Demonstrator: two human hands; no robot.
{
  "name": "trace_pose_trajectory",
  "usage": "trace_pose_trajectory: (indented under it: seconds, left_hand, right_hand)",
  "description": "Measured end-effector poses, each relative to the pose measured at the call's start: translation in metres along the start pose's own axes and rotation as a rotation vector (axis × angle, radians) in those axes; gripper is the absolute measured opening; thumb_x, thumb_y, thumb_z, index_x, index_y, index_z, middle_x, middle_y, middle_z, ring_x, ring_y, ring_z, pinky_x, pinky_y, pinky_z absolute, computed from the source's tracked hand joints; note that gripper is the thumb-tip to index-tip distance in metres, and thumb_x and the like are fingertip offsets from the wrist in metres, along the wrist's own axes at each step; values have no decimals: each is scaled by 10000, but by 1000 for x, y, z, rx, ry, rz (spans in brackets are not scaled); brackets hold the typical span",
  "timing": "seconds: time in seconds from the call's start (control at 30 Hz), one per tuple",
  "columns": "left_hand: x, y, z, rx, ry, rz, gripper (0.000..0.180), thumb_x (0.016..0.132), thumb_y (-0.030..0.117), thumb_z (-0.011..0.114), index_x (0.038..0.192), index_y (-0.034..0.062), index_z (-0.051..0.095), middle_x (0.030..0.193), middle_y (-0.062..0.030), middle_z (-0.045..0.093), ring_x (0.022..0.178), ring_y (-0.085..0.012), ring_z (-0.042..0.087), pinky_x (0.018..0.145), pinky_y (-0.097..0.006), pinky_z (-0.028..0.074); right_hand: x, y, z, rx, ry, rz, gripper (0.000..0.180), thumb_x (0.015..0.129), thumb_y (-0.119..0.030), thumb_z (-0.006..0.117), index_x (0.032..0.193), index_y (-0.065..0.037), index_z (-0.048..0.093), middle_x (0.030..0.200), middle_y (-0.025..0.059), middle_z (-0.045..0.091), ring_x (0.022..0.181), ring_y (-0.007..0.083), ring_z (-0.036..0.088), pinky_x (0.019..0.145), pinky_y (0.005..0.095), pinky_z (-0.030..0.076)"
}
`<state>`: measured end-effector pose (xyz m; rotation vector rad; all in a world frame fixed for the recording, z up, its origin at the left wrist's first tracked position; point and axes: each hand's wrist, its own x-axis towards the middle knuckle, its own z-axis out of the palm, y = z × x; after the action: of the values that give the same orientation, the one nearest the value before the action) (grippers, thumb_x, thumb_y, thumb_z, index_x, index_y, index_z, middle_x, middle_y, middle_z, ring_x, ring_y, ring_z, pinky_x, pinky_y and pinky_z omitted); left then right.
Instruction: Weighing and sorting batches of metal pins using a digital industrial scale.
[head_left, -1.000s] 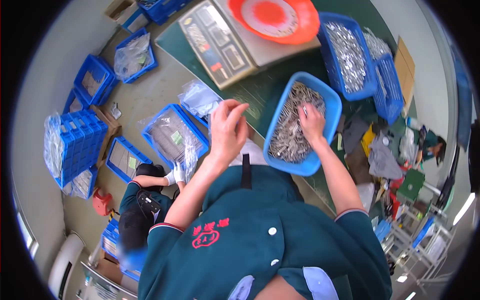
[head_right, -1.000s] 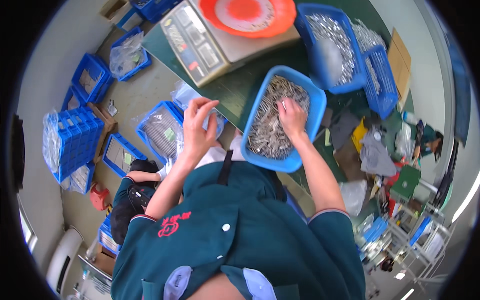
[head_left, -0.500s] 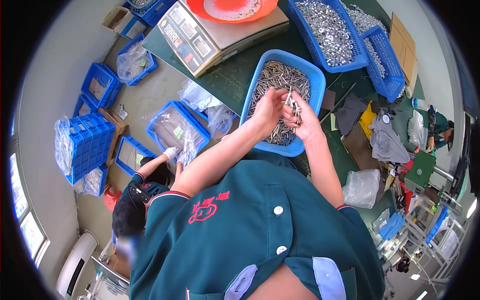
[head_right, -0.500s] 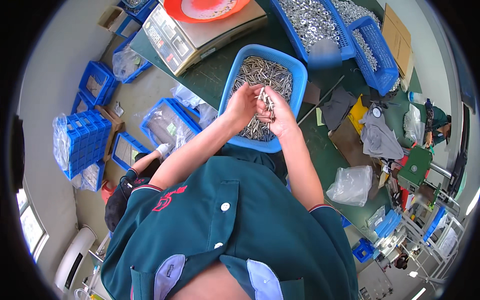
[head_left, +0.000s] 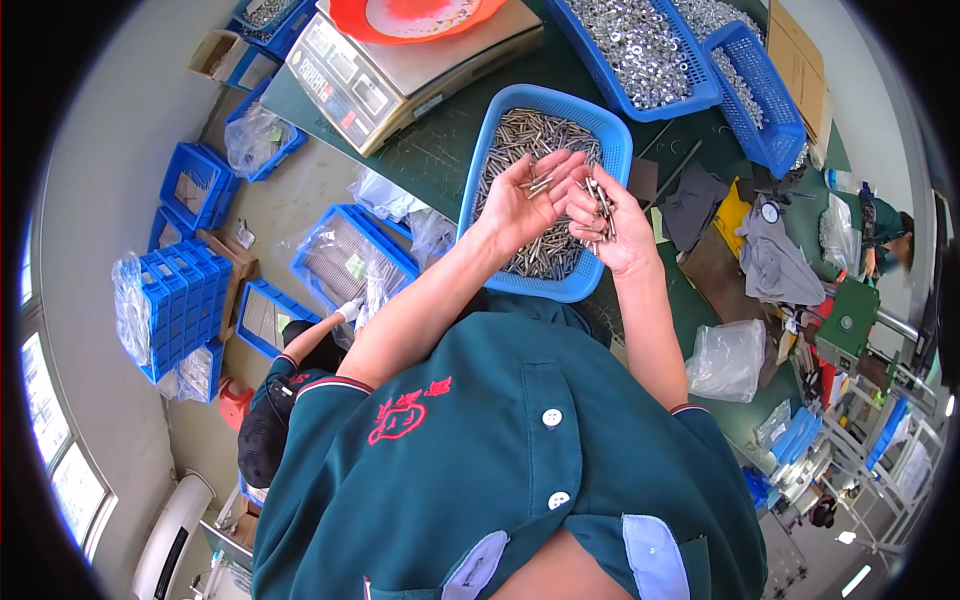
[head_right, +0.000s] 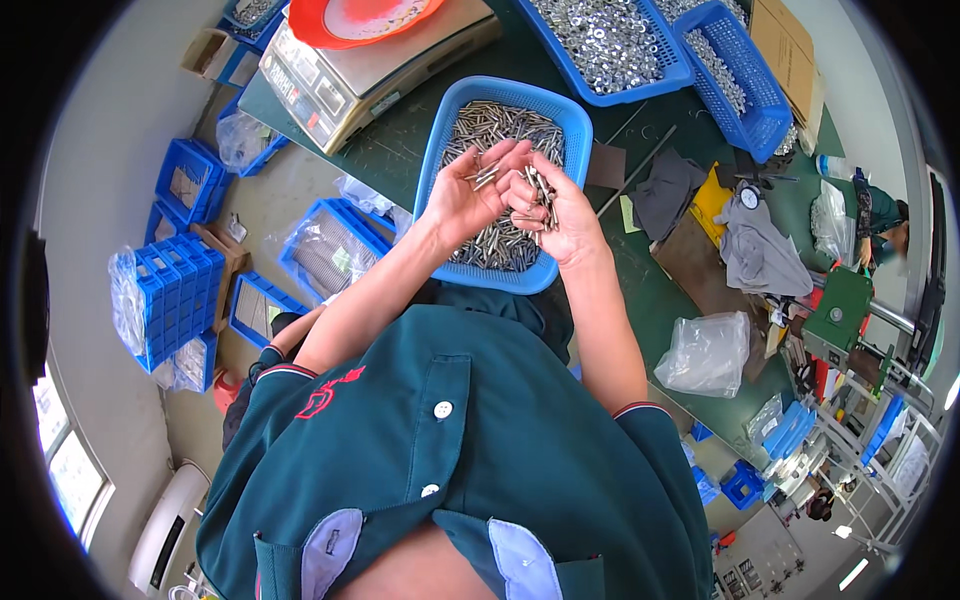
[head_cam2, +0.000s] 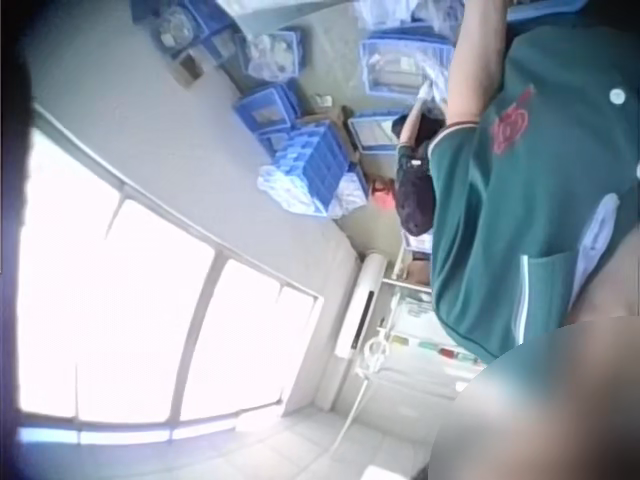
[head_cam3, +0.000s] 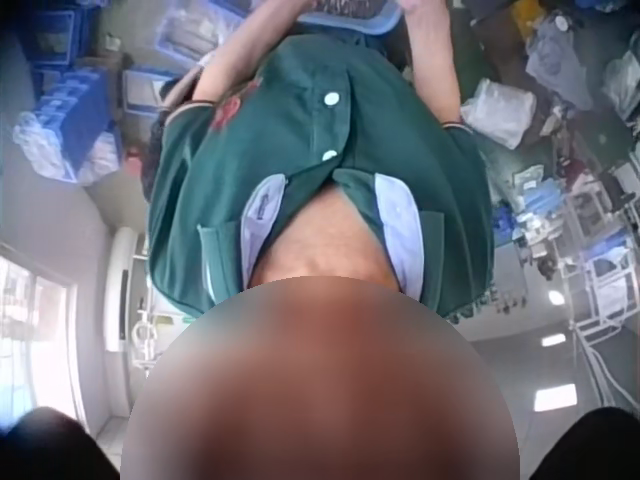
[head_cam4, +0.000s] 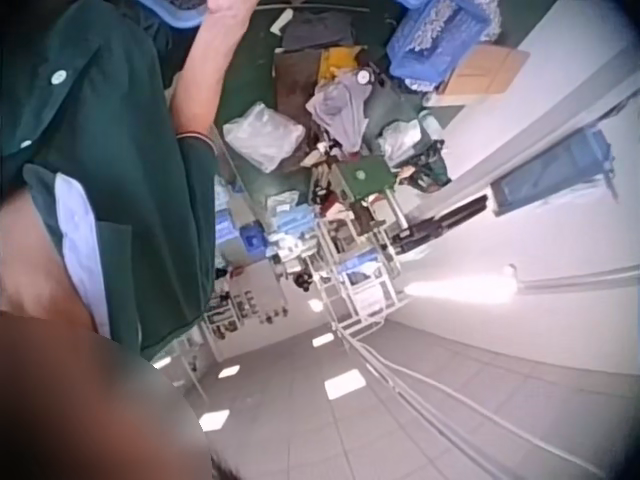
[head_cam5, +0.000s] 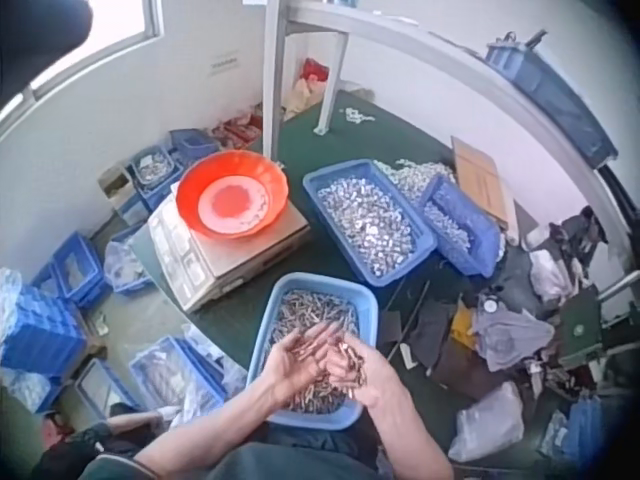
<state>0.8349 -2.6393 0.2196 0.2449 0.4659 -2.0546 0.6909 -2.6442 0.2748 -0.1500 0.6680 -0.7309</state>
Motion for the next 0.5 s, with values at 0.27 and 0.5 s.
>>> trace_pose_trajectory:
  seconds: [0.27, 0.5]
  left_hand:
    - [-11, 12, 1, 22, -73, 31, 479, 961, 287, 219, 1295, -40, 324, 1363, -208, 322, 1252, -328, 345, 1029, -420, 328]
    - [-31, 29, 22, 194, -193, 54, 449, 902, 77, 341, 1324, -58, 267, 1406, -207, 234, 1302, -299, 259, 1060, -388, 287]
  right_hand:
    - [1, 13, -17, 79, 1, 2, 253, 936, -263, 413, 857, -56, 534, 572, -20, 379, 436, 45, 327, 372, 183, 257]
    - [6, 27, -42, 66, 98, 27, 226, 929, -249, 426, 936, -54, 540, 585, -25, 387, 442, 47, 328, 373, 184, 262]
